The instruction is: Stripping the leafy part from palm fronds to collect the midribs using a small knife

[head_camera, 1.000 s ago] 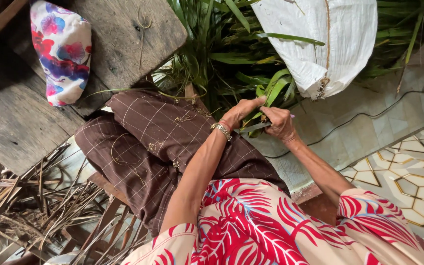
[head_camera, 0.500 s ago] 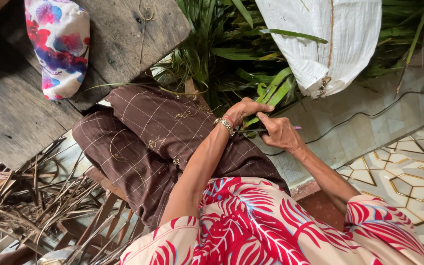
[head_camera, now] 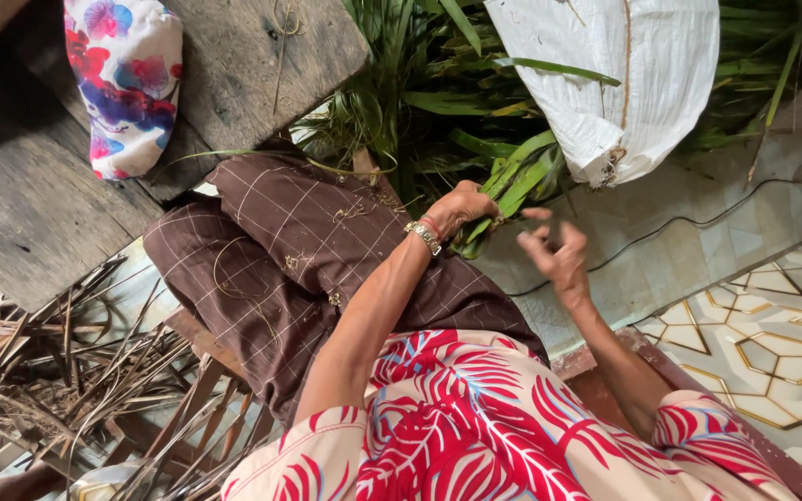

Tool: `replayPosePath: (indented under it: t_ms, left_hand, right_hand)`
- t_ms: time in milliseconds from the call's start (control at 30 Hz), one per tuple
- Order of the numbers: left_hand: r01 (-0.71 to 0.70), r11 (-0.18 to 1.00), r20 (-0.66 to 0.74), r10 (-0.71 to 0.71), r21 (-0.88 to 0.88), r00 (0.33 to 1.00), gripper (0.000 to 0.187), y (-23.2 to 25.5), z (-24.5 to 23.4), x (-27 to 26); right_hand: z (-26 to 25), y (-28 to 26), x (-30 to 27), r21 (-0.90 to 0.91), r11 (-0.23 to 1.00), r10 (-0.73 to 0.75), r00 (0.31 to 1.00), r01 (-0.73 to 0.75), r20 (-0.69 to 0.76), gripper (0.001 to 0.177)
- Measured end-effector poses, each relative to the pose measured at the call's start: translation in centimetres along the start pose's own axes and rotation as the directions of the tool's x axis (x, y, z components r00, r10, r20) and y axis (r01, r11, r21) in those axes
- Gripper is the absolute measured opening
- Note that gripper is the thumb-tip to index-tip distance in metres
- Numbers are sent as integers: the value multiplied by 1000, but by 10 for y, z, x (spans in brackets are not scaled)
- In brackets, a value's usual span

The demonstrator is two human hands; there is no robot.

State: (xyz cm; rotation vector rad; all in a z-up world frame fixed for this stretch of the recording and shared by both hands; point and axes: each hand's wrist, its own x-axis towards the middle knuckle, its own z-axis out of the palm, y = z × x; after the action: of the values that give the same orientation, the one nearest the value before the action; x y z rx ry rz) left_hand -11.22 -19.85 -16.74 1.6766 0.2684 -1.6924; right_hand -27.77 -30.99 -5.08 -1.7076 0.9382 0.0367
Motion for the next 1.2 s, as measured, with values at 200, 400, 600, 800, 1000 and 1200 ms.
replayPosePath:
  t_ms: [200, 400, 600, 800, 1000, 1200]
  left_hand:
    - [-51, 956, 32, 44, 290, 999, 43, 10, -14, -19]
    - [-78, 925, 59, 60, 372, 996, 50, 9, -19, -38]
    - [-114, 846, 60, 97, 520, 993, 56, 14, -13, -50]
    - [-176, 759, 78, 164, 627, 983, 60, 11, -6, -53]
    - [-241, 756, 100, 227, 609, 969, 65, 23, -6, -74]
    - [-276, 724, 112, 268, 633, 957, 67, 44, -14, -108]
  right_hand:
    - [-3, 43, 41, 460, 761, 555, 826, -457, -99, 60]
    - [30, 189, 126, 677, 616, 587, 808, -402, -54, 88]
    - [62, 127, 176, 771, 518, 665, 741, -372, -89, 95]
    - [81, 219, 232, 810, 431, 807, 571, -398, -149, 78]
    - [80, 224, 230, 881, 354, 790, 605, -314, -102, 63]
    - [64, 274, 244, 860, 291, 648, 748, -420, 146, 38]
